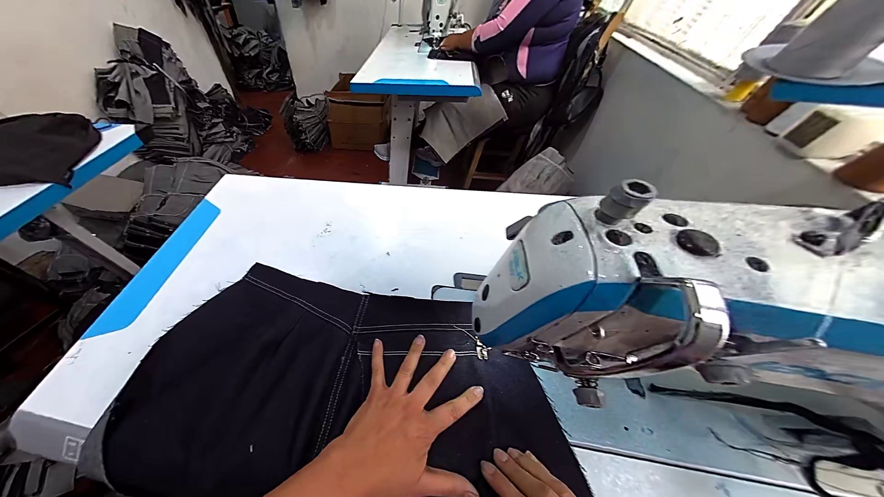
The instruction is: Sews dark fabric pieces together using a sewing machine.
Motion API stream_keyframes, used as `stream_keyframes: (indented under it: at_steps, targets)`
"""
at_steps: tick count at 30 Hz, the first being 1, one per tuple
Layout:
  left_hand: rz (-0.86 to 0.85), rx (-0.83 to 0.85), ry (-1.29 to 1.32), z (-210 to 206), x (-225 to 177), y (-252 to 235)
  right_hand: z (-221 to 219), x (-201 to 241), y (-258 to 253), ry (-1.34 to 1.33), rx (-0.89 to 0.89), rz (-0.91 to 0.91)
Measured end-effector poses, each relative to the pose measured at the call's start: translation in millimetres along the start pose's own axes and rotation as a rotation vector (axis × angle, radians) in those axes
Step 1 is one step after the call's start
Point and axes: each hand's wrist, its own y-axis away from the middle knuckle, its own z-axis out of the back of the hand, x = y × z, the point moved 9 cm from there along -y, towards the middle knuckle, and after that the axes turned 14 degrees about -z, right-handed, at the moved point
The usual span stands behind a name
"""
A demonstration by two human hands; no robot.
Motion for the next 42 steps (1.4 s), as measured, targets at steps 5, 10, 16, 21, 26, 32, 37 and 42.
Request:
stream_keyframes:
  at_steps: [5,10,16,21,26,32,37,42]
  targets:
    - [-0.074,-0.06,-0.055,1.5,5.1,4.4,-6.2,9.4,0.6,0.04,-0.026,-0.027]
    - [-0.111,-0.039,-0.093,-0.3,7.7,4.4,-10.1,11.4,3.9,0.083,-0.003,-0.034]
    - [-0.052,0.01,-0.067,-1.1,4.9,3.5,-8.3,3.9,3.4,0.045,0.06,-0.042]
    - [-0.058,-0.022,-0.077,-0.4,6.4,4.7,-5.8,4.7,1.0,0.008,0.073,-0.04]
    - [-0.099,-0.09,-0.118,1.7,6.8,6.1,-9.3,7.2,3.1,0.061,0.018,-0.035]
    - [-0.113,-0.122,-0.153,2.9,5.7,5.4,-9.1,7.4,3.8,0.112,-0.016,-0.026]
    - [-0.09,-0.123,-0.168,6.9,17.7,-5.4,-8.8,1.8,-10.7,0.164,-0.047,-0.041]
    - [-0.088,-0.115,-0.153,15.9,42.9,-24.3,-11.7,-11.8,-37.8,0.177,-0.102,-0.022]
